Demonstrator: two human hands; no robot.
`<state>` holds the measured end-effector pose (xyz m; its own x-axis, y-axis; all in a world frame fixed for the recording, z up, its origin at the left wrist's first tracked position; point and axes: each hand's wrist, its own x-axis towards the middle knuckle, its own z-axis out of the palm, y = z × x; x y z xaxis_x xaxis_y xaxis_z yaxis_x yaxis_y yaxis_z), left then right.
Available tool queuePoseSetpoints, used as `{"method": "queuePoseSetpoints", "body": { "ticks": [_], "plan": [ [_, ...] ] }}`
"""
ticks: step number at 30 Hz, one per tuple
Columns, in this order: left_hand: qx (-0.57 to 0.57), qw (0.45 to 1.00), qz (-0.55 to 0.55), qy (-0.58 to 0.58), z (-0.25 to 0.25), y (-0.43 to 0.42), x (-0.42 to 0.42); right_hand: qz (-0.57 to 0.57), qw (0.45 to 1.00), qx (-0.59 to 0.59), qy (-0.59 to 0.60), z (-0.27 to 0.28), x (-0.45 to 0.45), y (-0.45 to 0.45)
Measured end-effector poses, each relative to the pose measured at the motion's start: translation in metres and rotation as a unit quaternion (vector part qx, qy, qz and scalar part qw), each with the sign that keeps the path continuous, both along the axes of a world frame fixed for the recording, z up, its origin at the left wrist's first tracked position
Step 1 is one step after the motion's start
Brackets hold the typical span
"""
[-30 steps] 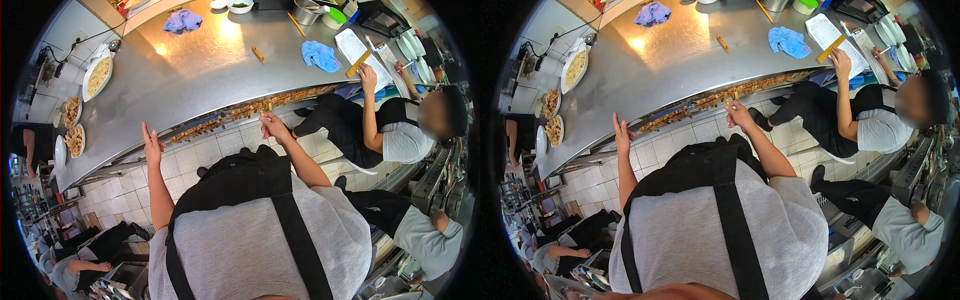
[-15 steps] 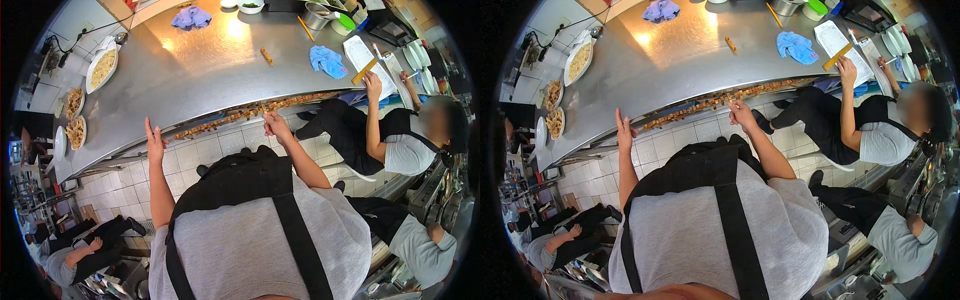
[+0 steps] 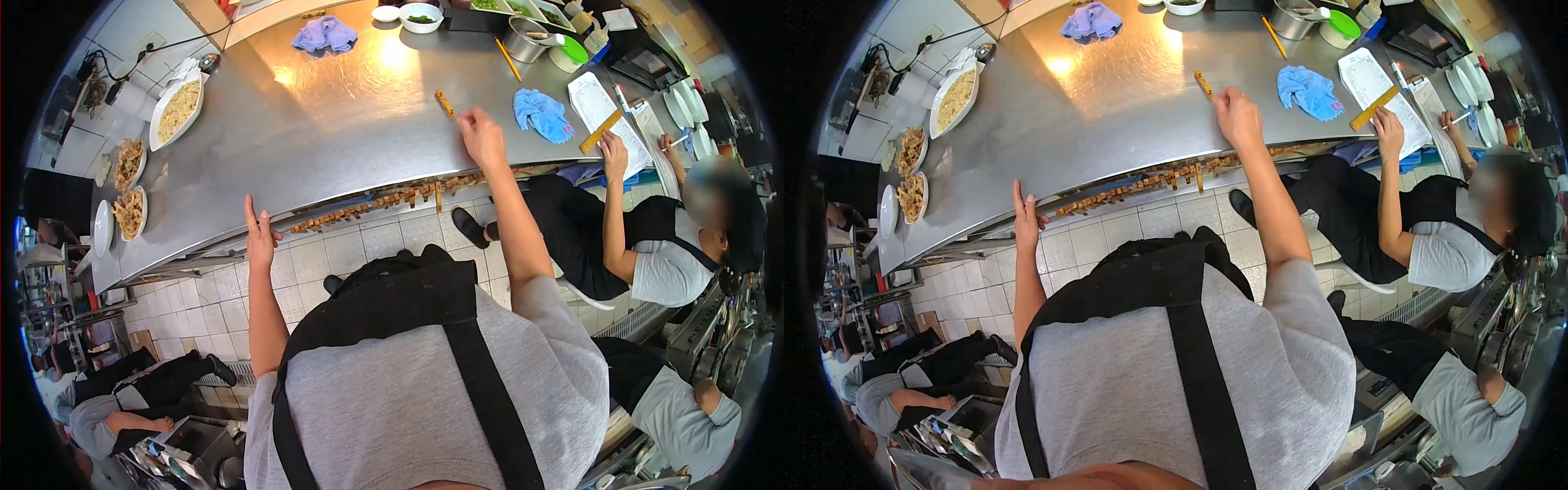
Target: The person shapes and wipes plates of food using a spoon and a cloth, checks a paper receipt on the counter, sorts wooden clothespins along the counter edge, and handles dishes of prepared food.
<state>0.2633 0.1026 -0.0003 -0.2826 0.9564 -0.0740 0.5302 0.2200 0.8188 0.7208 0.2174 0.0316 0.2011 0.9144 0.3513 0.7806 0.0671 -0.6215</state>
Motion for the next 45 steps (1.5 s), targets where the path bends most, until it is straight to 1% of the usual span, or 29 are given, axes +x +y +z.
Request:
{"method": "queuePoseSetpoints", "body": {
  "ticks": [3,6,9,12,15,17,19,20,21,22,24,25,26,27,28,30,31,34,35,40,45],
  "plan": [
    [-0.01,1.0,0.011,-0.003,0.003,0.0,0.002,-0.017,0.998,0.009,-0.067,-0.003,-0.012,0.031],
    [0.003,1.0,0.015,-0.006,-0.001,0.001,0.001,0.075,0.992,-0.017,-0.101,-0.001,-0.013,0.043],
    [0.01,1.0,0.009,0.002,-0.003,0.001,-0.002,-0.021,0.993,0.019,-0.113,0.003,0.013,0.06],
    [0.011,1.0,0.013,0.0,0.001,0.001,0.002,-0.063,0.989,0.027,-0.13,-0.006,0.048,0.066],
    [-0.001,1.0,0.014,0.002,-0.001,0.002,0.0,0.037,0.984,0.047,-0.169,-0.018,0.051,0.049],
    [-0.002,1.0,0.015,0.0,0.0,0.001,0.002,0.166,0.967,0.021,-0.193,-0.005,0.027,0.012],
    [-0.001,1.0,0.014,0.0,0.001,0.0,0.002,0.308,0.933,-0.007,-0.184,0.0,0.003,-0.033],
    [0.0,1.0,0.012,0.001,0.001,0.0,0.001,0.362,0.917,-0.029,-0.164,0.013,-0.01,-0.062],
    [0.001,1.0,0.009,0.002,0.0,0.0,0.001,0.419,0.883,-0.058,-0.202,0.002,-0.013,-0.08],
    [0.0,1.0,0.011,-0.001,0.001,0.0,0.001,0.442,0.875,-0.119,-0.156,0.015,-0.02,-0.103],
    [-0.002,1.0,0.012,-0.004,0.002,0.0,0.002,0.419,0.885,-0.194,-0.059,0.012,-0.021,-0.126],
    [-0.011,1.0,0.011,-0.005,0.002,0.0,0.001,0.374,0.888,-0.268,0.023,0.007,-0.019,-0.13],
    [-0.018,1.0,0.01,-0.006,0.004,0.0,0.001,0.322,0.878,-0.337,0.105,-0.002,-0.013,-0.134],
    [-0.025,1.0,0.009,-0.007,0.004,0.0,0.001,0.266,0.857,-0.4,0.187,-0.013,-0.007,-0.139],
    [-0.023,1.0,0.007,-0.011,0.004,0.001,0.001,0.237,0.837,-0.406,0.281,-0.029,-0.001,-0.143],
    [-0.02,1.0,0.006,-0.018,0.002,0.001,0.0,0.174,0.771,-0.405,0.46,-0.067,0.013,-0.149],
    [-0.014,1.0,0.006,-0.016,0.002,0.001,0.001,0.155,0.748,-0.397,0.509,-0.077,0.017,-0.154],
    [-0.008,1.0,0.006,-0.01,0.003,0.0,0.002,0.101,0.681,-0.424,0.588,-0.103,0.021,-0.162],
    [-0.014,1.0,0.005,-0.01,0.004,0.001,0.002,0.096,0.677,-0.423,0.595,-0.111,0.021,-0.165],
    [-0.025,1.0,0.008,-0.006,0.006,-0.001,0.004,0.097,0.666,-0.43,0.602,-0.097,-0.003,-0.17],
    [-0.022,1.0,0.008,-0.012,0.004,0.0,0.002,0.085,0.688,-0.377,0.614,-0.103,-0.011,-0.165]
  ]
}}
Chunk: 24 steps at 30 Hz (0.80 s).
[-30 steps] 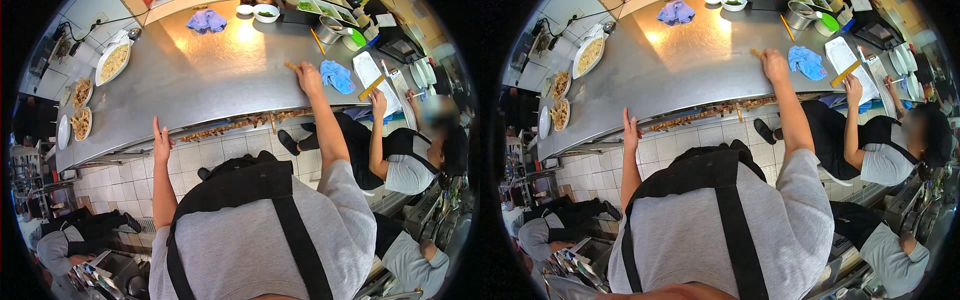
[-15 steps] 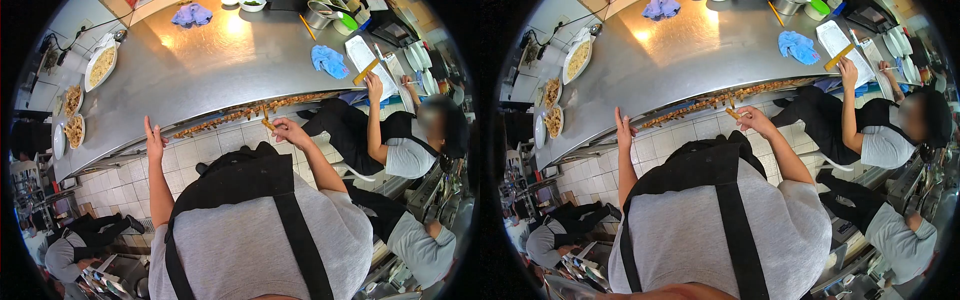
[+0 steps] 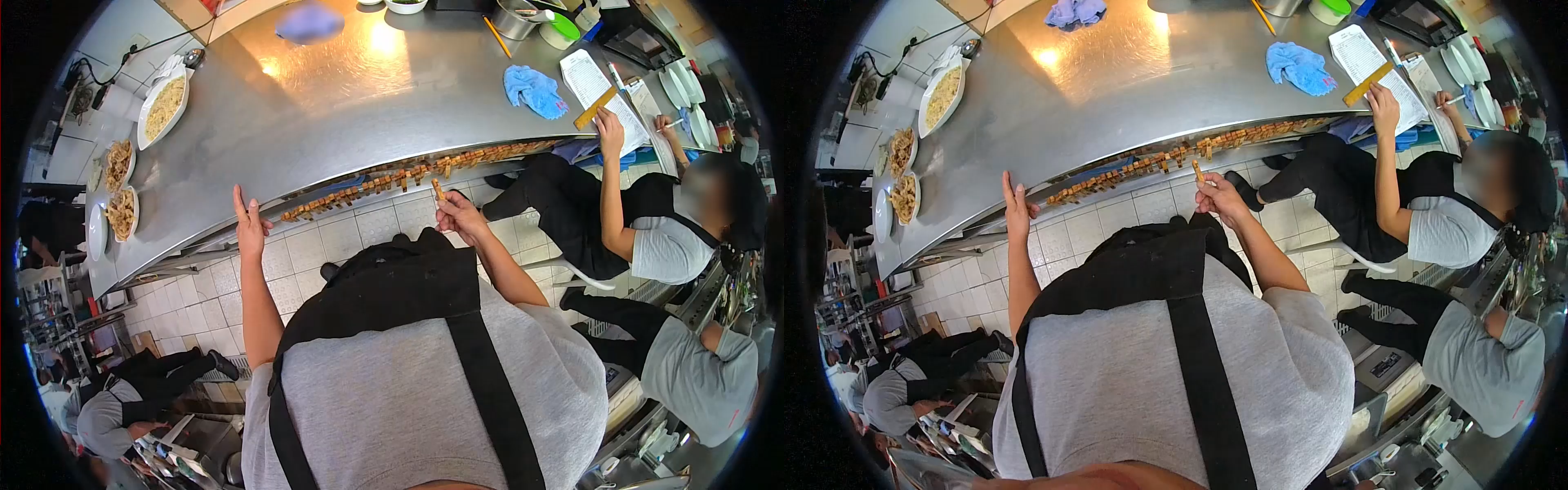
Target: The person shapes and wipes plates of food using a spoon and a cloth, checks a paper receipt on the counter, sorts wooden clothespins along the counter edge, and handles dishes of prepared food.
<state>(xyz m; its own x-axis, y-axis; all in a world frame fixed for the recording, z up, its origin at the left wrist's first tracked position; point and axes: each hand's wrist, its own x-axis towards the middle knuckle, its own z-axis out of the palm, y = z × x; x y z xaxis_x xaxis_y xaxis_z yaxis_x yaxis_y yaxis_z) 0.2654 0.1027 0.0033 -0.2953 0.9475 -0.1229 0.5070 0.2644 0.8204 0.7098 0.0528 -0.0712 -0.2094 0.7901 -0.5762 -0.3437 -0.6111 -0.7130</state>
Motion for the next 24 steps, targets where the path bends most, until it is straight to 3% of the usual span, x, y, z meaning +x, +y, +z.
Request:
{"method": "queuePoseSetpoints", "body": {
  "ticks": [11,18,24],
  "plan": [
    [0.004,1.0,-0.003,0.008,-0.001,-0.001,-0.002,-0.037,0.999,0.024,-0.018,-0.003,0.0,0.002],
    [0.039,0.999,-0.023,0.001,-0.014,0.002,-0.011,-0.318,0.946,0.039,-0.041,-0.01,0.037,0.012],
    [0.054,0.998,-0.033,-0.027,-0.019,0.005,-0.013,-0.435,0.889,0.078,-0.115,-0.024,0.113,0.036]
  ]
}}
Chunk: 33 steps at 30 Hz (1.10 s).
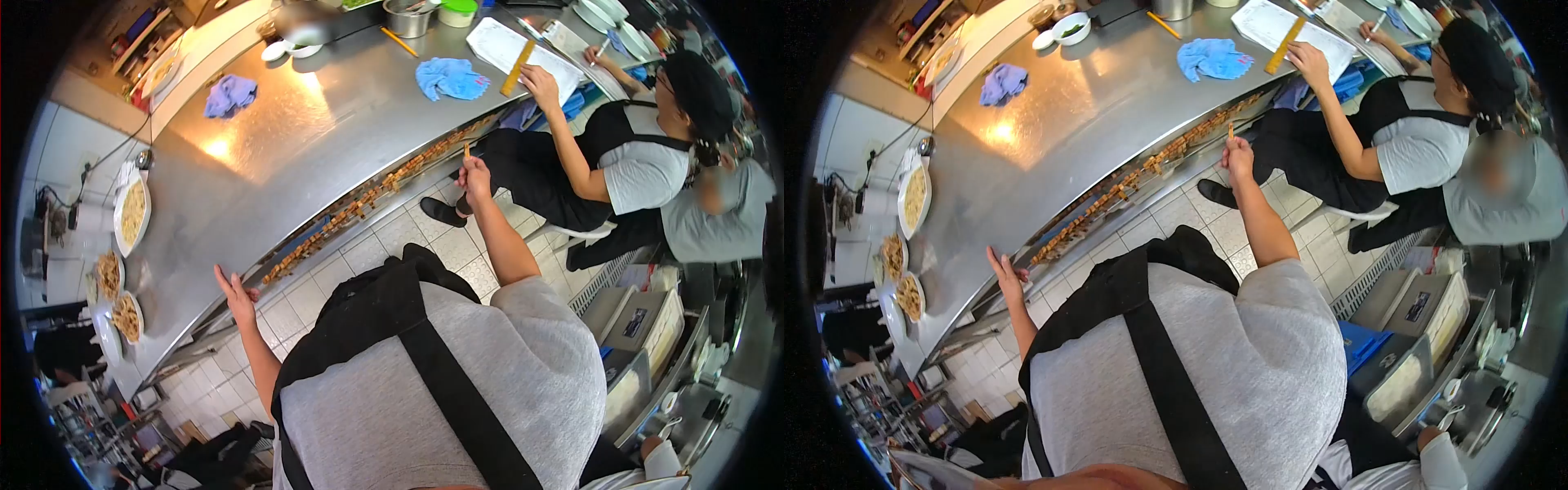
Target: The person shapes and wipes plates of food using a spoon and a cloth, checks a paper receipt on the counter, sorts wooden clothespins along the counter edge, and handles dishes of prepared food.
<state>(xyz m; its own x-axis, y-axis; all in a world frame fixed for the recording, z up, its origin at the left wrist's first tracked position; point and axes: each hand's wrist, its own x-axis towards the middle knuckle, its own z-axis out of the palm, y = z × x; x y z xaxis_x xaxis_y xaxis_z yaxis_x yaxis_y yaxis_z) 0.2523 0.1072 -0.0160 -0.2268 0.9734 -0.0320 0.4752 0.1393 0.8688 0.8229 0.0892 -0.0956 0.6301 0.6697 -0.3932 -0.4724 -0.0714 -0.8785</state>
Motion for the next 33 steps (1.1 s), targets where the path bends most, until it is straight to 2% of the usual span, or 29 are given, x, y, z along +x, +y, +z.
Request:
{"method": "queuePoseSetpoints", "body": {
  "ticks": [4,9,25,33],
  "plan": [
    [-0.046,0.999,0.0,-0.014,-0.001,0.0,-0.006,-0.007,0.998,-0.034,-0.054,0.004,0.027,0.012],
    [-0.006,1.0,-0.002,-0.009,-0.004,0.002,-0.004,-0.02,0.997,-0.041,-0.055,0.009,0.032,0.018],
    [0.001,1.0,-0.001,-0.01,0.005,-0.001,0.003,0.012,0.996,-0.037,-0.077,0.012,0.001,0.012],
    [-0.017,1.0,0.0,0.004,0.006,-0.002,0.003,-0.023,0.995,-0.054,-0.077,0.017,0.012,0.025]
  ]
}}
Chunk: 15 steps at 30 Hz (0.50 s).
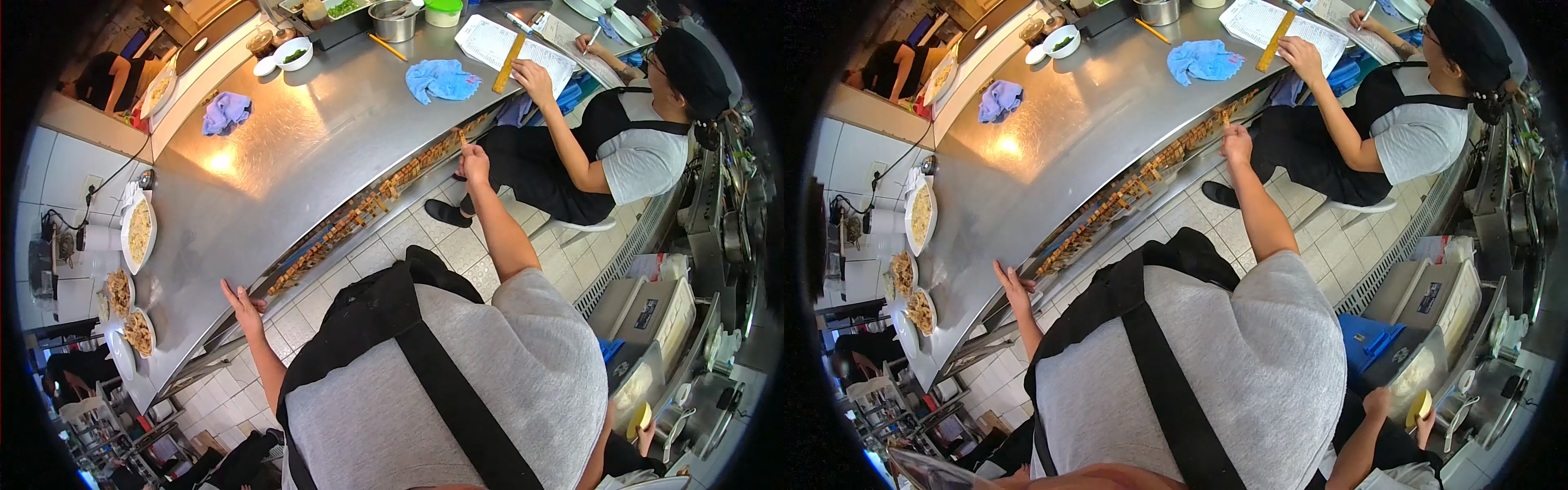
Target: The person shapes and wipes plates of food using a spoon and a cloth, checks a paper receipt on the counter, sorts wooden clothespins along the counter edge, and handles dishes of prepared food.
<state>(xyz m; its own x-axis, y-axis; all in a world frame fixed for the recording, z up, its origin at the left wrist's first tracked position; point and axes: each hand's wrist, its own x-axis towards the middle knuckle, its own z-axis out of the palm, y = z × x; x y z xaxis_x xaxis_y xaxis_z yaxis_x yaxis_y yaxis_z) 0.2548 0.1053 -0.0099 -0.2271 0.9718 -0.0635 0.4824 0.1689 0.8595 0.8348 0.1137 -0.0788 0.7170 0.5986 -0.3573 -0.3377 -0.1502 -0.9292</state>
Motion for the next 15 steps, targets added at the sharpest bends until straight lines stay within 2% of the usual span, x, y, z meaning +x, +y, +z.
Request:
{"method": "queuePoseSetpoints", "body": {
  "ticks": [15],
  "plan": [
    [-0.013,1.0,0.007,0.008,0.002,0.0,0.001,-0.003,1.0,-0.014,0.006,0.005,0.004,-0.006]
  ]
}}
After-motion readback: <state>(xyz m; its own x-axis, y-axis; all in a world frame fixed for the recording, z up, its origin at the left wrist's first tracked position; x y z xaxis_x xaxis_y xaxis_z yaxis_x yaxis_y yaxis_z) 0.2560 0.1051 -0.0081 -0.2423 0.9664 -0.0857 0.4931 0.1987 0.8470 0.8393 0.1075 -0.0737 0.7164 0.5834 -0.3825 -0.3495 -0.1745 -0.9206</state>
